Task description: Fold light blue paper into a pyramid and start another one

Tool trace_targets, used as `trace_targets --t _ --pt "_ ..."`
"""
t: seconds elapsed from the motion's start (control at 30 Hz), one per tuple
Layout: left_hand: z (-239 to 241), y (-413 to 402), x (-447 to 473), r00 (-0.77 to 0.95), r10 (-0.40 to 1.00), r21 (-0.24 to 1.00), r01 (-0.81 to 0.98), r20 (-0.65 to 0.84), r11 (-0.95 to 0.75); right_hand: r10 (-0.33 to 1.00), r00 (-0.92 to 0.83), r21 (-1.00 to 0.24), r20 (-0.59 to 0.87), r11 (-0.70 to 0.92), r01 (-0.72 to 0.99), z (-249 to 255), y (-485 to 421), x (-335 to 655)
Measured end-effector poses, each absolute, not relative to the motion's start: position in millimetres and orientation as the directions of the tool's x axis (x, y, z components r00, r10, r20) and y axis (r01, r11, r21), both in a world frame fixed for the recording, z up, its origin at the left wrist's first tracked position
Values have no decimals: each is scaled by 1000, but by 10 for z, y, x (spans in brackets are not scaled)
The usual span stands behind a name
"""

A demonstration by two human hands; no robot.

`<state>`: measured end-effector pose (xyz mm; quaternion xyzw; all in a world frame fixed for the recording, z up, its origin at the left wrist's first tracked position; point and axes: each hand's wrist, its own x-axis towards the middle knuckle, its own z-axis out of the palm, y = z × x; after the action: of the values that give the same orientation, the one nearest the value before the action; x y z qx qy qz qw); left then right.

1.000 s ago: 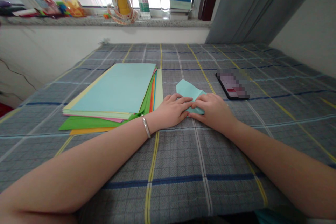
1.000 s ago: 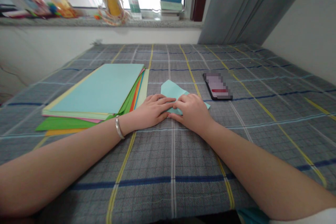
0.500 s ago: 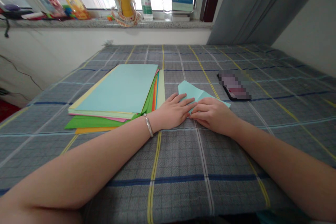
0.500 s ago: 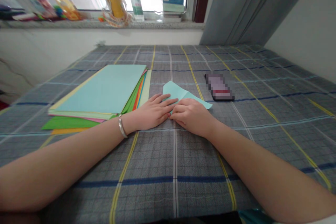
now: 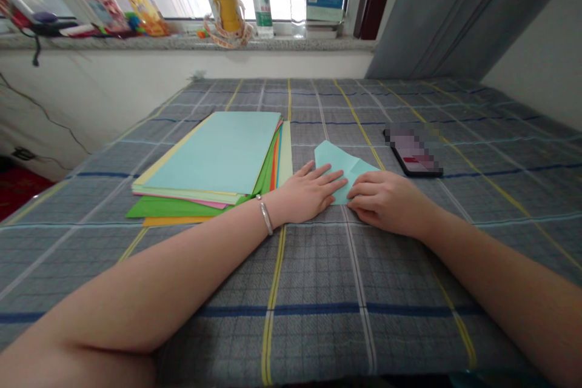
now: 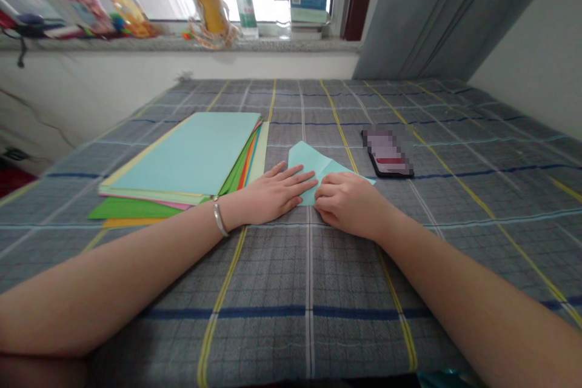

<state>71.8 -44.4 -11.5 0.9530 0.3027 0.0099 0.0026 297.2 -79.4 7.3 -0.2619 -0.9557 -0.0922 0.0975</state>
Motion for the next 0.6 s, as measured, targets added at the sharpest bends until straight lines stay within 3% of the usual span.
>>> trace_targets --t 0.6 --pt "-108 -436 714 817 577 3 577 -10 -817 642 -701 103 310 711 696 20 -973 3299"
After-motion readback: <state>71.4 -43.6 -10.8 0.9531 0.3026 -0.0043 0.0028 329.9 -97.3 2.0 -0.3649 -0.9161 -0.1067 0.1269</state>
